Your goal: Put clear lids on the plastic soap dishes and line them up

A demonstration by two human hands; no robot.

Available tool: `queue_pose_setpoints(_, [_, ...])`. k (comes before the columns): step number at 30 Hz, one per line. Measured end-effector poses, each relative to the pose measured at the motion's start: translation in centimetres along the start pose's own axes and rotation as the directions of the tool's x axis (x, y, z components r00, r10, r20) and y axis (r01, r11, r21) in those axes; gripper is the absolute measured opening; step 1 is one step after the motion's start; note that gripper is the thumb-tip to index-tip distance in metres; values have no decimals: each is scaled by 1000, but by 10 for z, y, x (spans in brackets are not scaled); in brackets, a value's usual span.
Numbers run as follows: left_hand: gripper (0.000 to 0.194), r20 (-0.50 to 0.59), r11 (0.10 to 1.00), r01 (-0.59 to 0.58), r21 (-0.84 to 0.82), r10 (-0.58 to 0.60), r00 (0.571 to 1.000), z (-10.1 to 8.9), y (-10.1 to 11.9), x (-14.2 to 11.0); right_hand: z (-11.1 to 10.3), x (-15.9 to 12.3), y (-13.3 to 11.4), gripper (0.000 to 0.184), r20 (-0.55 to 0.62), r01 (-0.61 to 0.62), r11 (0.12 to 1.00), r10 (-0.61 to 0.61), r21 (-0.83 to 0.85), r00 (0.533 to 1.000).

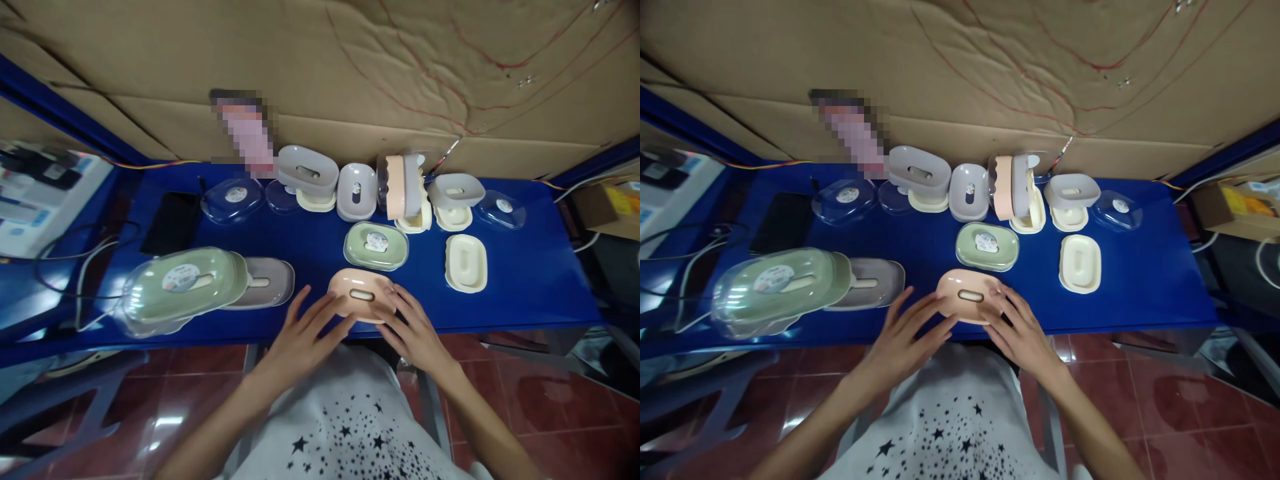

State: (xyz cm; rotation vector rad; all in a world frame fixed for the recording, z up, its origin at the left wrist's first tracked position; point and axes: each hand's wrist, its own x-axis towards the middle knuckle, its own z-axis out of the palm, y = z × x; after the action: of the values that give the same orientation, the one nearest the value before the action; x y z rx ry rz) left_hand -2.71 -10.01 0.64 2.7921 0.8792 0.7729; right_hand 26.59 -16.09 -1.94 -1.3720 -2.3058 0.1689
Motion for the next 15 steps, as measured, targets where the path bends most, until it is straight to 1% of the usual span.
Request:
queue_pose_setpoints(2, [45, -71, 990, 114, 78, -108, 992, -31, -15, -14, 2, 3, 0, 43, -14, 43, 999, -43, 3, 999])
queue_pose_setpoints(3, [50, -135, 976, 165, 143, -146, 980, -49, -26, -23, 3, 4, 0, 43, -19, 63, 998, -63, 4, 998])
queue_pose_setpoints(4, [59, -179, 948, 237, 214, -200, 963, -67, -38, -31, 4, 5, -1, 44, -21, 77, 997, -77, 4, 997])
queue_pose_setpoints(5, [71, -200, 916, 291, 276, -241, 950, -83, -50, -38, 5, 6, -2, 46, -20, 86, 996, -86, 5, 996])
queue_pose_setpoints(6, [83, -236, 890, 314, 330, -244, 941, -97, -62, -45, 6, 7, -3, 49, -18, 88, 996, -87, 6, 996])
queue_pose_setpoints(7, [90, -246, 870, 341, 357, -264, 933, -107, -73, -51, 7, 9, -4, 52, -9, 83, 996, -83, 6, 996])
queue_pose_setpoints(8, [93, -238, 861, 372, 348, -302, 923, -114, -83, -55, 8, 11, -6, 56, 1, 76, 997, -76, 3, 997])
queue_pose_setpoints(10, [89, -193, 868, 397, 297, -353, 916, -118, -98, -57, 10, 14, -10, 62, 19, 59, 998, -58, -9, 998])
queue_pose_setpoints(12, [81, -154, 882, 398, 252, -369, 917, -113, -108, -53, 10, 17, -14, 64, 19, 52, 998, -52, -23, 998])
queue_pose_setpoints(15, [67, -132, 881, 392, 265, -370, 920, -101, -120, -39, 11, 18, -19, 61, -6, 52, 998, -52, -44, 999])
